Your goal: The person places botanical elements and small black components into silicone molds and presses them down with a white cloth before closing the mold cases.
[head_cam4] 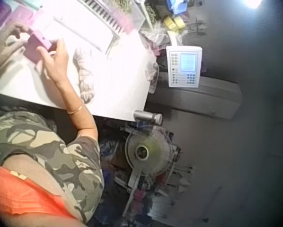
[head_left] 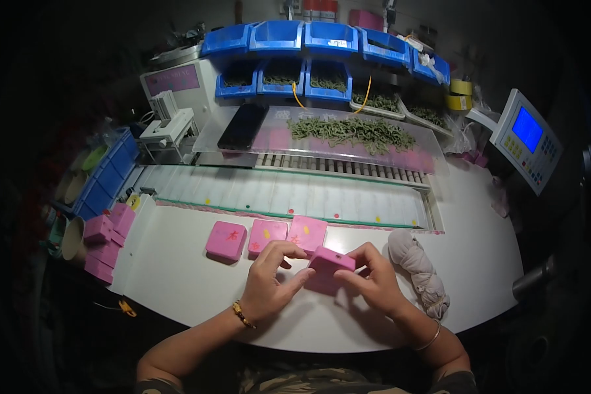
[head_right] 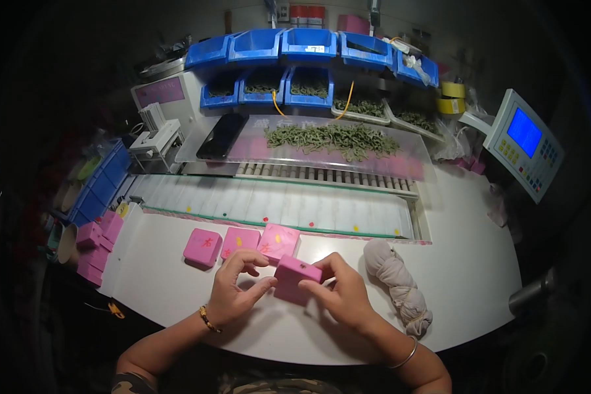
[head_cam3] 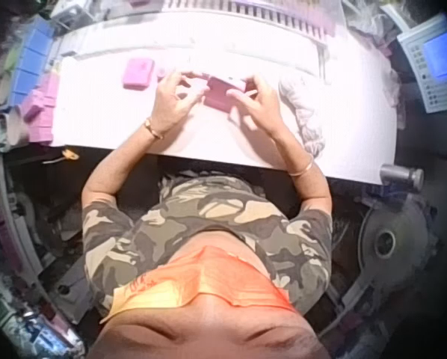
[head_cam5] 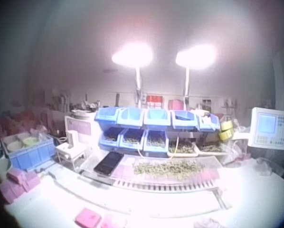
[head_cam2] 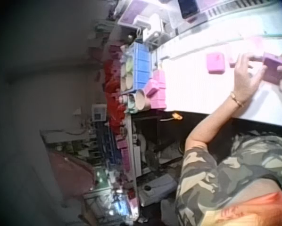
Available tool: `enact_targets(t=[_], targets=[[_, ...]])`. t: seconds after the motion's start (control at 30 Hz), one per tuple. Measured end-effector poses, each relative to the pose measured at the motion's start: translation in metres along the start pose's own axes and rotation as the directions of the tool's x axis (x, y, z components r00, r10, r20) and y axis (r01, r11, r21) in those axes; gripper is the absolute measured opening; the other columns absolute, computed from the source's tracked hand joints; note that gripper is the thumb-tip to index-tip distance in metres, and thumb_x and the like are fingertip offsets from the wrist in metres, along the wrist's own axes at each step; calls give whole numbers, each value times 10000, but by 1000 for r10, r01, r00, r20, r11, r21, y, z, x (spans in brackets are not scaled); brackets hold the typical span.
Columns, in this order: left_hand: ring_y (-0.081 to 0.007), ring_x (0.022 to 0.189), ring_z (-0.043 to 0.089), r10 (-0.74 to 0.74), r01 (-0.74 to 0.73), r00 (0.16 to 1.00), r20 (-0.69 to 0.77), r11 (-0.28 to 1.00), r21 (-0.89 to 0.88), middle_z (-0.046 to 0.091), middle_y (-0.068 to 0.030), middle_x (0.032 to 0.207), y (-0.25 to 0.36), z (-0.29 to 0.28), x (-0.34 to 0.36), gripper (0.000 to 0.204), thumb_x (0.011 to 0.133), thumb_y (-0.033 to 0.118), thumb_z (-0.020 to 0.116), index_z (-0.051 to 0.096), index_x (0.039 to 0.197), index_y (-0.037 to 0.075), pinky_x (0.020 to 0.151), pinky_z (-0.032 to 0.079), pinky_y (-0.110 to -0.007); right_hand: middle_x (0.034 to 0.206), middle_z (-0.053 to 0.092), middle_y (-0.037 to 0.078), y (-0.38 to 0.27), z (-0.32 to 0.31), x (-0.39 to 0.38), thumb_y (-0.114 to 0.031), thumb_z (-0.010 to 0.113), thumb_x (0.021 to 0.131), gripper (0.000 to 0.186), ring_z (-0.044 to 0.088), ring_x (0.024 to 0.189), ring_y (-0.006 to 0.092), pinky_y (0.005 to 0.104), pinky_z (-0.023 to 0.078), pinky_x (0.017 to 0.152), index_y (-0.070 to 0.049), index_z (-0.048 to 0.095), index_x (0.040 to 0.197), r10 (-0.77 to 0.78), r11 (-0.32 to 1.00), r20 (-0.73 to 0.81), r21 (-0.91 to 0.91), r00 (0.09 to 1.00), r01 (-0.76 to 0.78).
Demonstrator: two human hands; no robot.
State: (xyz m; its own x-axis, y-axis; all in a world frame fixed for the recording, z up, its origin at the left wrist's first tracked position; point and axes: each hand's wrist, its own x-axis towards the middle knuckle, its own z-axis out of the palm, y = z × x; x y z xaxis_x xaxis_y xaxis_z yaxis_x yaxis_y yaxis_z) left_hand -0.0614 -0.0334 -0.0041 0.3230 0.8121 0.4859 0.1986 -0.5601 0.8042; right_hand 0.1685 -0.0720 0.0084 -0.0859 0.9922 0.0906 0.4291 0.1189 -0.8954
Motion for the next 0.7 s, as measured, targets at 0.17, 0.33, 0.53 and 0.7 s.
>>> enact_targets(t=[0.17, 0.33, 0.53, 0.7], targets=[[-301, 1068, 536, 215, -211, 977, 13, 941, 265, 553, -149, 1145, 24, 7, 11, 477, 720, 188, 858, 603, 1100, 53, 916, 456, -403, 917, 670, 92, -10, -4, 15, -123, 742, 885, 255, 657, 785, 118, 232, 513, 676, -23, 532, 990, 173, 865, 16, 475, 985, -160], [-334, 1086, 511, 145, -146, 989, 28, 941, 304, 506, -170, 1148, 15, 14, 29, 544, 693, 205, 823, 521, 1119, 50, 937, 434, -422, 908, 656, 42, -15, 5, 20, -184, 718, 913, 260, 648, 804, 90, 208, 476, 645, -40, 548, 1048, 165, 857, 60, 485, 984, -174], [-303, 1039, 540, -156, 192, 980, -120, 894, 406, 549, -147, 1065, -49, -20, 88, 508, 680, 318, 809, 570, 1033, 42, 945, 449, -380, 1101, 658, 56, -22, -17, 7, -146, 658, 941, 364, 626, 964, 103, 238, 496, 740, -46, 520, 1262, 138, 852, 81, 498, 987, -160], [-320, 1083, 525, -221, 355, 931, -291, 734, 579, 533, -158, 1078, -100, -50, 116, 554, 681, 393, 812, 581, 1034, 33, 971, 433, -388, 1134, 637, 76, -22, -53, -11, -86, 637, 936, 369, 618, 950, 107, 223, 496, 742, -33, 504, 1275, 121, 903, -44, 419, 992, -92]])
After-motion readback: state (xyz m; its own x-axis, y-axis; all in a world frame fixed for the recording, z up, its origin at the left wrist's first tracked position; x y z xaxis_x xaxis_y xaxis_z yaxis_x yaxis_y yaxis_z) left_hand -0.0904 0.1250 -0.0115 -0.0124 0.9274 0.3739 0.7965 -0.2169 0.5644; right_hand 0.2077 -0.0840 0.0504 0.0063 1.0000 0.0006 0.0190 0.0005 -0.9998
